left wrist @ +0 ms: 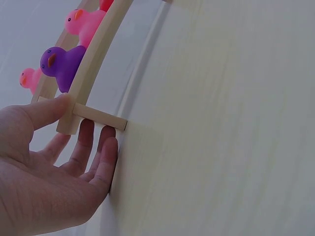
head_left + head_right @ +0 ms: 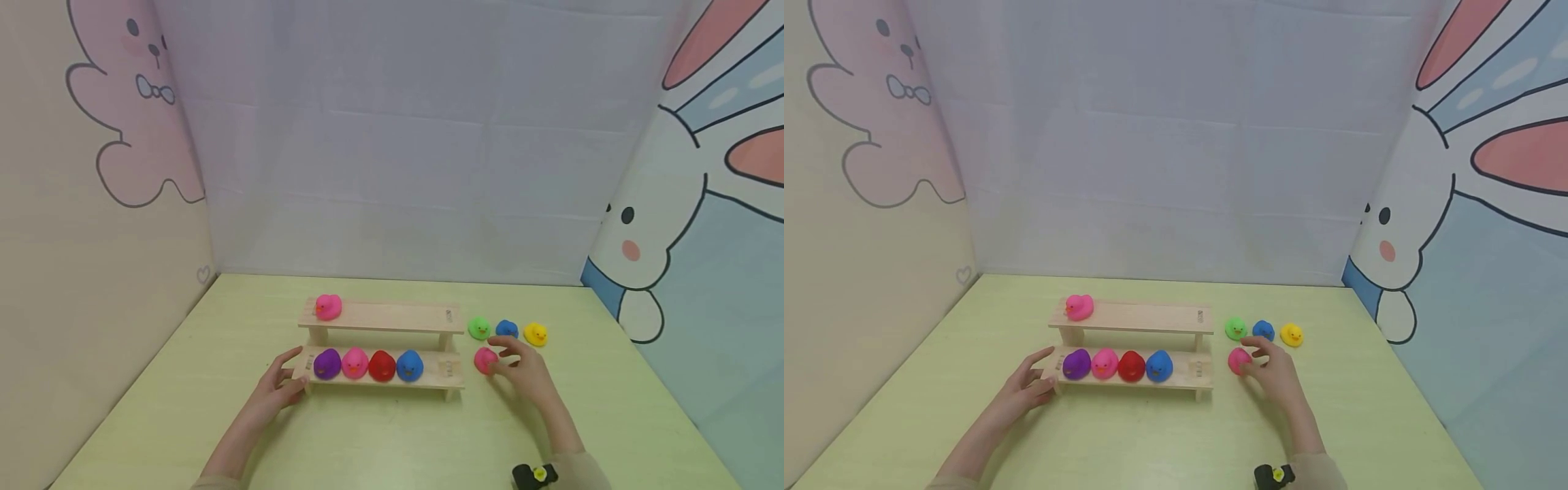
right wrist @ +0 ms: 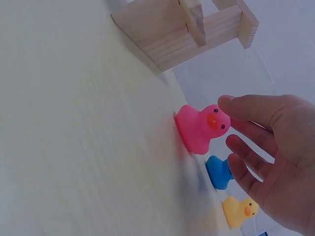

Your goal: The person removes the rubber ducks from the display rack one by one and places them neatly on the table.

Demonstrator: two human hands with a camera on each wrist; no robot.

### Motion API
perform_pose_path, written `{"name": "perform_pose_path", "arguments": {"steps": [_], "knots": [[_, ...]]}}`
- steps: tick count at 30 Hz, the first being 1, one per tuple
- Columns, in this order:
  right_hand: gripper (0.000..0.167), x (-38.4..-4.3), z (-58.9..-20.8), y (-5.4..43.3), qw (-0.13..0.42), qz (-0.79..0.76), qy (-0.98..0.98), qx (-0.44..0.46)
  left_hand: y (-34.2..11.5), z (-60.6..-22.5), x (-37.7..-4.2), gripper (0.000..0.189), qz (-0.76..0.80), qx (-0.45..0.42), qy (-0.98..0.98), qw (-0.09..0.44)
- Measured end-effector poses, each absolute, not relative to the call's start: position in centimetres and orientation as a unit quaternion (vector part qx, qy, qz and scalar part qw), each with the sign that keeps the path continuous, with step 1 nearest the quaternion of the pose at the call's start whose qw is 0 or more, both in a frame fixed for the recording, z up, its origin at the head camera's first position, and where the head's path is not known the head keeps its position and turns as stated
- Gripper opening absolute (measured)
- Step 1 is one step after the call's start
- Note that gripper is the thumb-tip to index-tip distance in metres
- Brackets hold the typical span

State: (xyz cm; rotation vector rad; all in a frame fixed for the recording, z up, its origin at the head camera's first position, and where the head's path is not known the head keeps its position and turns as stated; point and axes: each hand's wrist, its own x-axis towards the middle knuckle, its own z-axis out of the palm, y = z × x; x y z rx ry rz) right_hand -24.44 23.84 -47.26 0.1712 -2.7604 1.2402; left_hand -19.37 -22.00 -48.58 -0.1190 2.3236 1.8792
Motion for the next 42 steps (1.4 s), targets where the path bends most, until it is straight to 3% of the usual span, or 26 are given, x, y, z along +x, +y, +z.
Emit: {"name": "perform_pose_path", "arguments": {"steps": [23,42], "knots": [[0.044,-24.7,-40.4,20.2,0.142,0.405,-0.895,0.123,-22.3,-48.7,-19.3,0.063,0.624,-0.027,0.777,0.075],[0.040,-25.9,-39.5,14.4,0.135,0.471,-0.853,0.180,-22.3,-48.9,-19.5,0.063,0.626,-0.028,0.776,0.072]]}}
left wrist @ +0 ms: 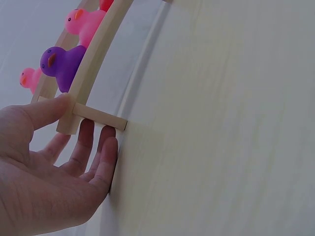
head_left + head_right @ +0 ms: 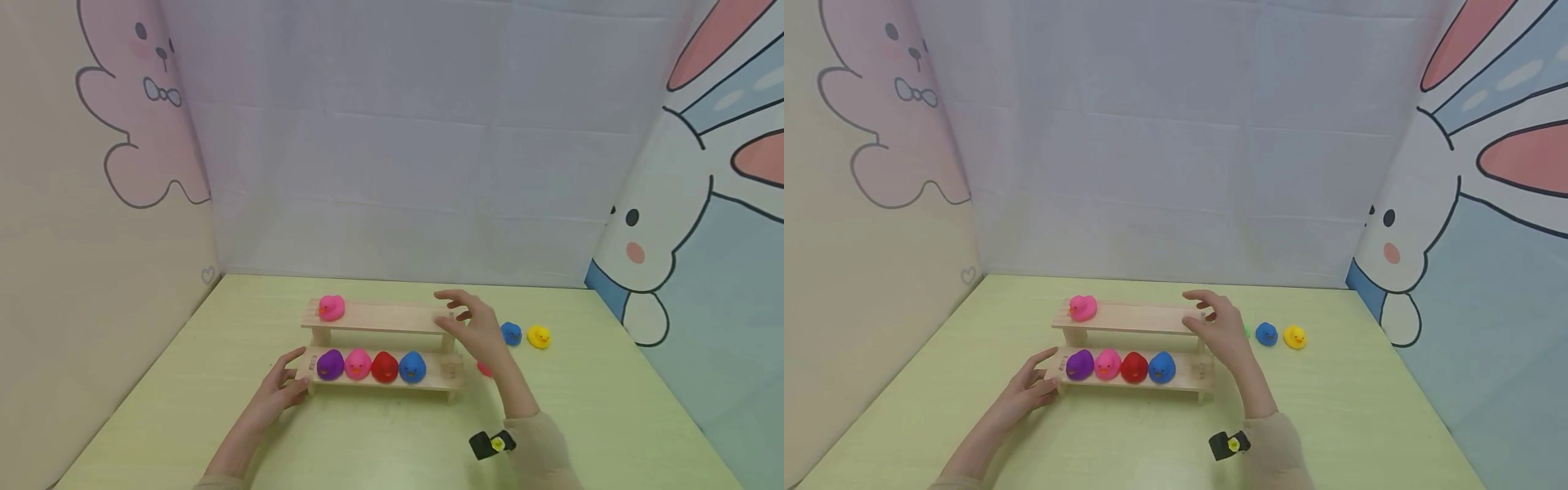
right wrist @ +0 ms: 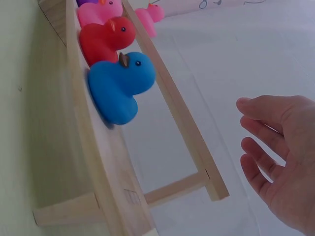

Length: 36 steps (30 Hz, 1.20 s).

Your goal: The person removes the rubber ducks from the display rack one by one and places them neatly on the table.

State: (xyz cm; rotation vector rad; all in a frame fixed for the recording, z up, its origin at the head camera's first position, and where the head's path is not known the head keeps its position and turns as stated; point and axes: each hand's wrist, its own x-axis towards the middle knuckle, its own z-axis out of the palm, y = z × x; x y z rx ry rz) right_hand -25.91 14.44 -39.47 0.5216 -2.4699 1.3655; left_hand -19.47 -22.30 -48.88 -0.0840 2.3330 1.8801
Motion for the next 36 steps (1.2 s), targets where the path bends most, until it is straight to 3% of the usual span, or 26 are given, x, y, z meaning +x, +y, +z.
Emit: {"name": "perform_pose_path", "arguments": {"steps": [14,27,36], "knots": [[0.034,-26.9,-40.4,8.7,0.136,0.508,-0.832,0.175,-22.1,-48.8,-19.4,0.062,0.624,-0.038,0.777,0.071],[0.031,-28.3,-41.9,3.9,0.175,0.537,-0.782,0.261,-22.2,-48.9,-19.4,0.063,0.627,-0.035,0.775,0.073],[0.034,-28.8,-41.0,0.9,0.125,0.542,-0.789,0.260,-22.1,-48.8,-19.3,0.062,0.629,-0.043,0.773,0.068]]}}
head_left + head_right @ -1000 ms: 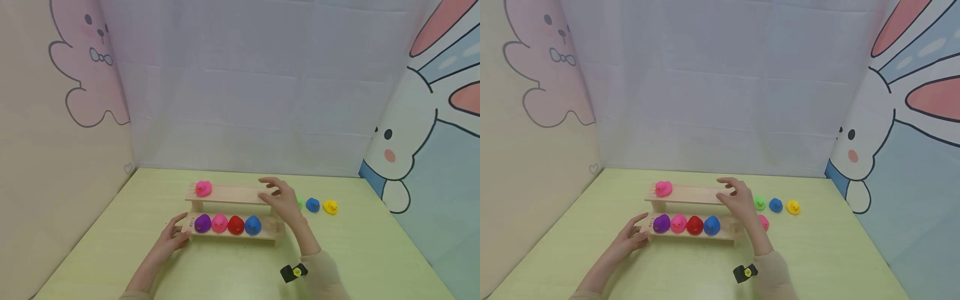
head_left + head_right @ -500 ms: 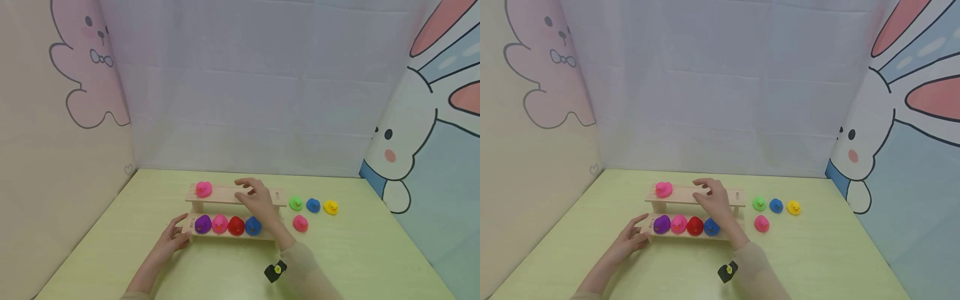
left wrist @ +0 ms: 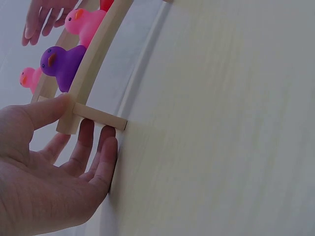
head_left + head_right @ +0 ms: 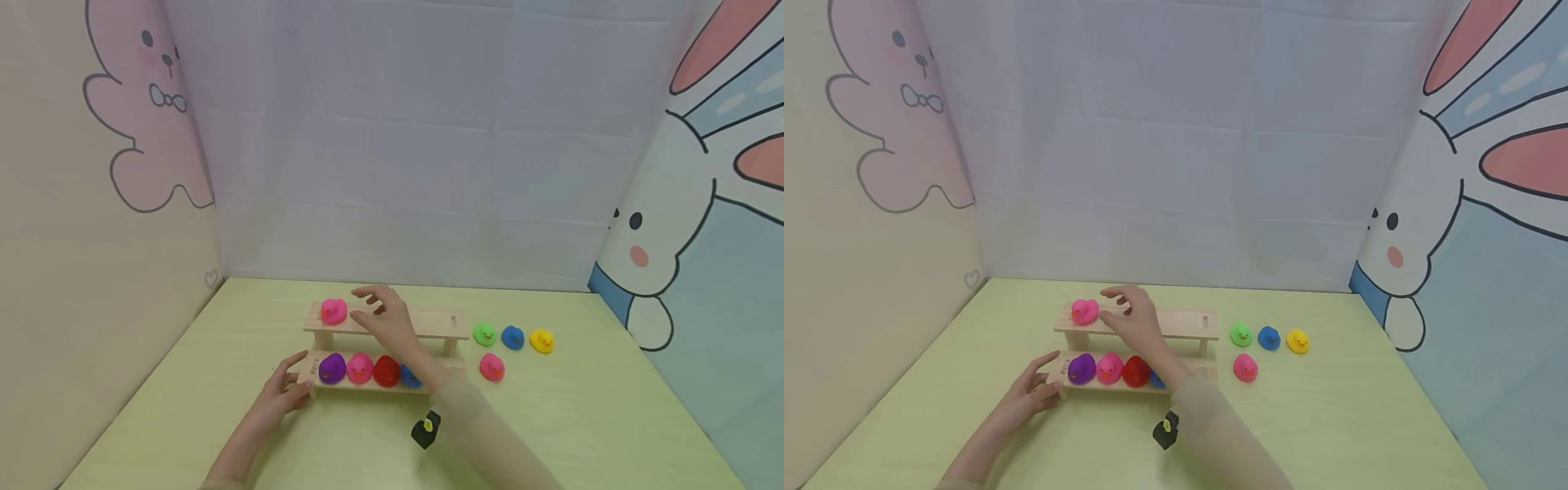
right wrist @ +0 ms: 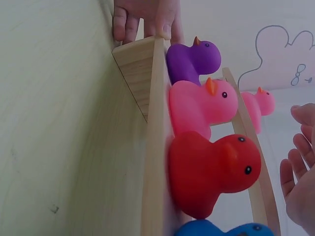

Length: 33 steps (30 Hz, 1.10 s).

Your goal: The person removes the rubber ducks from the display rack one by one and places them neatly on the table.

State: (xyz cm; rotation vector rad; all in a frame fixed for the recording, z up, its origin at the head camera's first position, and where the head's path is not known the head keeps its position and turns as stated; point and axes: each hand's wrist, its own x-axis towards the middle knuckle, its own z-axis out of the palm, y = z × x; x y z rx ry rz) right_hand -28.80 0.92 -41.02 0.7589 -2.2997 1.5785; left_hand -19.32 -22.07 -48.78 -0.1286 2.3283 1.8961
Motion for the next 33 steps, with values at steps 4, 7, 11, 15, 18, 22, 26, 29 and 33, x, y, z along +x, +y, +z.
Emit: {"name": "perform_pose_path", "arguments": {"steps": [4,7,11,15,18,22,26,29,33], "knots": [[0.036,-29.3,-40.9,-0.3,0.117,0.538,-0.792,0.265,-22.1,-48.7,-19.3,0.062,0.632,-0.042,0.771,0.068],[0.038,-29.8,-40.9,-1.1,0.114,0.538,-0.789,0.274,-22.1,-48.7,-19.4,0.063,0.633,-0.039,0.771,0.067],[0.037,-30.3,-41.0,-2.0,0.105,0.545,-0.783,0.281,-22.2,-48.7,-19.6,0.063,0.633,-0.038,0.771,0.064],[0.036,-30.6,-41.0,-2.7,0.086,0.551,-0.779,0.286,-22.2,-48.7,-19.6,0.063,0.634,-0.040,0.770,0.068],[0.036,-30.9,-41.0,-2.9,0.076,0.540,-0.786,0.290,-22.2,-48.8,-19.7,0.063,0.635,-0.036,0.768,0.069],[0.041,-31.1,-41.0,-2.7,0.064,0.529,-0.793,0.297,-22.2,-48.7,-19.6,0.063,0.637,-0.028,0.768,0.068],[0.045,-31.2,-41.0,-2.1,0.046,0.524,-0.797,0.299,-22.1,-48.7,-19.7,0.063,0.637,-0.028,0.767,0.067],[0.046,-31.1,-41.1,-1.9,0.039,0.514,-0.803,0.301,-22.1,-48.8,-19.8,0.063,0.637,-0.032,0.767,0.067],[0.046,-30.9,-41.2,-2.3,0.036,0.499,-0.811,0.304,-22.1,-48.7,-19.5,0.063,0.635,-0.032,0.769,0.066]]}}
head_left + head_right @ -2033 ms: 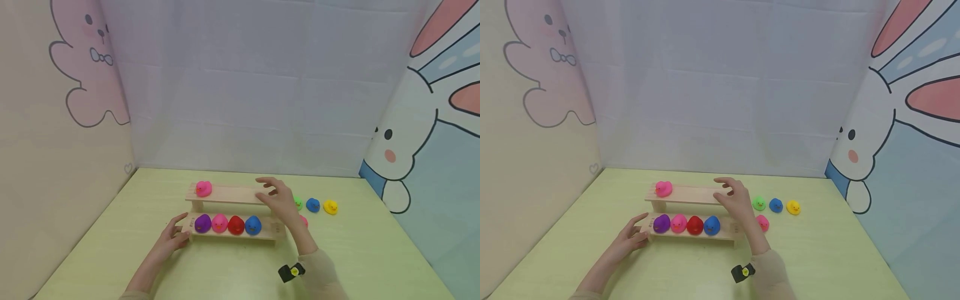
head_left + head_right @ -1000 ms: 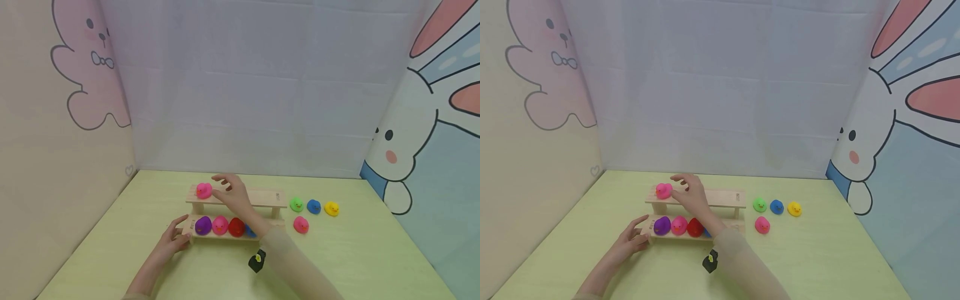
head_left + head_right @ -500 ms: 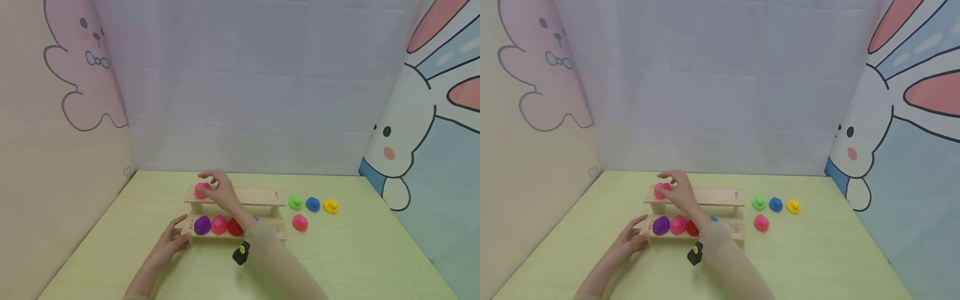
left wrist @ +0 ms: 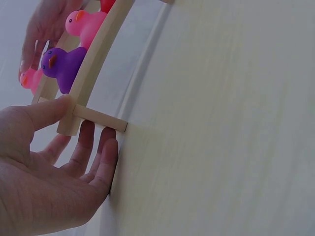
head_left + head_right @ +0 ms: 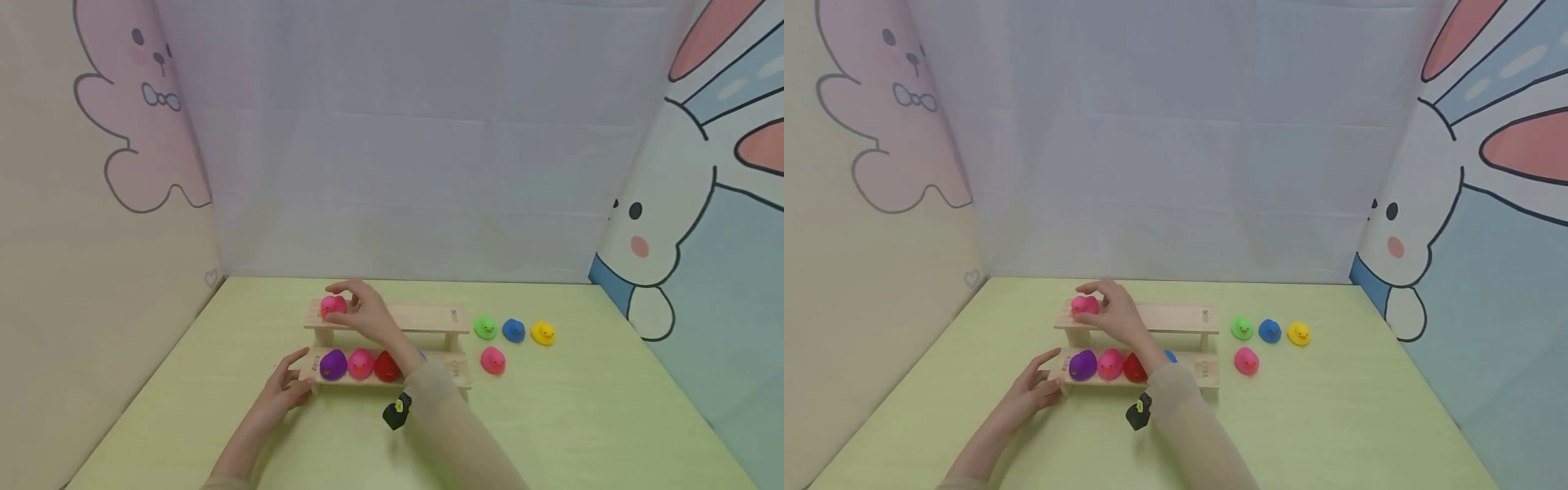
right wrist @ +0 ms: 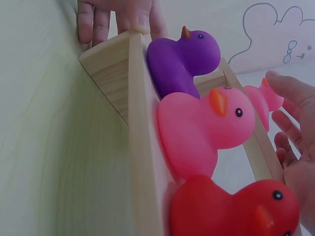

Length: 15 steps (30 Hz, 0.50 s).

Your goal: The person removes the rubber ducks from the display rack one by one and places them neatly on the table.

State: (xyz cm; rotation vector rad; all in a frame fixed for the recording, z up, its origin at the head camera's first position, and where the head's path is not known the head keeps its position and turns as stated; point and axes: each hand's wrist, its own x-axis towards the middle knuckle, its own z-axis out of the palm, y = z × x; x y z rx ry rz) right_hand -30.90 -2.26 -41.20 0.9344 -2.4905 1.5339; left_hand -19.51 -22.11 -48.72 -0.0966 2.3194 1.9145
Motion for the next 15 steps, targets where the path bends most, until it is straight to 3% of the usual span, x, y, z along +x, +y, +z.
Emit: {"name": "perform_pose_path", "arguments": {"steps": [15], "knots": [[0.036,-30.6,-41.8,-3.5,0.092,0.464,-0.840,0.266,-22.1,-48.7,-19.5,0.062,0.631,-0.033,0.772,0.067]]}}
